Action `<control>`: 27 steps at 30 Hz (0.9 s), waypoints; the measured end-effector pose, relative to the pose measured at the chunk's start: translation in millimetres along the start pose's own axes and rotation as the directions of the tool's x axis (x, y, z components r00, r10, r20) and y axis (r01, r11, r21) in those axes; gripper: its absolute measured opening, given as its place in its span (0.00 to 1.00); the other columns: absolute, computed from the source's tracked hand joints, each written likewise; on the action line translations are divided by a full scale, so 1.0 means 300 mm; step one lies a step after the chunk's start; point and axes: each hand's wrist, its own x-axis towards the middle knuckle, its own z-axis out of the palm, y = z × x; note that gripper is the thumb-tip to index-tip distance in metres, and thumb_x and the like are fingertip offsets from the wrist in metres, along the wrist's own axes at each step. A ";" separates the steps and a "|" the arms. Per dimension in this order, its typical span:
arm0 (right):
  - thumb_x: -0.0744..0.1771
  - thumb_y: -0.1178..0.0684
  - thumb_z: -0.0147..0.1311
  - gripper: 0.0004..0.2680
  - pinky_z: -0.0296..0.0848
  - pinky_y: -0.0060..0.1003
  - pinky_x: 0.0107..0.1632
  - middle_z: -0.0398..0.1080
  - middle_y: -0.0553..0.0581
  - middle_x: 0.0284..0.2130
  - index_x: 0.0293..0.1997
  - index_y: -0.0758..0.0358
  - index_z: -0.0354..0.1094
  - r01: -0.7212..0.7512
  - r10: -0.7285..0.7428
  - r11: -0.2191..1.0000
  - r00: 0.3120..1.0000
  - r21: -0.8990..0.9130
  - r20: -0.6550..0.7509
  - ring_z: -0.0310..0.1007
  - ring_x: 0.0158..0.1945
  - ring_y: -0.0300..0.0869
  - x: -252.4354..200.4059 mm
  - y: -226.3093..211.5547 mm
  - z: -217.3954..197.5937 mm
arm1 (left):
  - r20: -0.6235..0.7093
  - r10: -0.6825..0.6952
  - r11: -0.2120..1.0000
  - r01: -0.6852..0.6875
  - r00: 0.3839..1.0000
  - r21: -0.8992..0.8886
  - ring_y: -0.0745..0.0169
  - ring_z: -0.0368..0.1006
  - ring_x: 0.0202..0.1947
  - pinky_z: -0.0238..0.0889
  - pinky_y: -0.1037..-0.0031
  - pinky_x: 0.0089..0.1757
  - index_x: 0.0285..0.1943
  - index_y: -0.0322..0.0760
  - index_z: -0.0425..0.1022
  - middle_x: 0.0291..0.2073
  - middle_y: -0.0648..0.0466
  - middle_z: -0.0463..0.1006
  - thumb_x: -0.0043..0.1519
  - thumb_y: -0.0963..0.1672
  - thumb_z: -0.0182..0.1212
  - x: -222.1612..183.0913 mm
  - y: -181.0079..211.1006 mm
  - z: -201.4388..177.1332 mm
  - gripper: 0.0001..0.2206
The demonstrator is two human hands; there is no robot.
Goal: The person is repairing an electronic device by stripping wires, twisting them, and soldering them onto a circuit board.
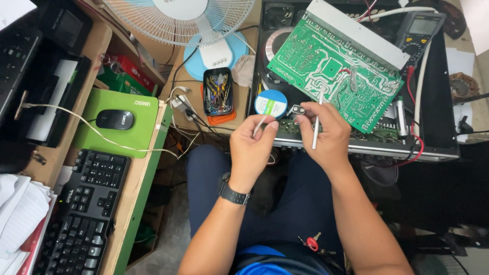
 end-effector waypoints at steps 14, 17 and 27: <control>0.71 0.60 0.68 0.09 0.84 0.51 0.45 0.82 0.63 0.39 0.58 0.63 0.84 -0.079 0.065 0.990 0.990 0.117 0.127 0.86 0.43 0.59 0.026 -0.024 -0.268 | 0.330 0.259 0.942 -0.312 0.908 0.121 0.59 0.87 0.42 0.77 0.71 0.42 0.59 0.46 0.93 0.42 0.51 0.91 0.69 0.43 0.77 -0.019 0.066 0.202 0.10; 0.72 0.60 0.66 0.08 0.82 0.54 0.46 0.80 0.68 0.37 0.57 0.67 0.84 -0.032 0.025 0.999 0.989 0.044 0.145 0.83 0.41 0.65 0.072 -0.005 -0.407 | 0.396 0.228 0.951 -0.290 0.890 0.105 0.58 0.82 0.35 0.74 0.70 0.37 0.66 0.40 0.88 0.43 0.44 0.91 0.69 0.42 0.76 -0.037 0.071 0.240 0.16; 0.69 0.59 0.64 0.11 0.80 0.65 0.62 0.83 0.73 0.46 0.58 0.63 0.84 -0.284 0.606 0.696 0.725 -0.660 0.328 0.85 0.53 0.73 0.070 0.362 -0.665 | 0.510 0.185 0.963 -0.259 0.840 0.076 0.54 0.76 0.41 0.72 0.64 0.43 0.72 0.28 0.85 0.45 0.39 0.81 0.73 0.40 0.62 -0.033 0.014 0.229 0.18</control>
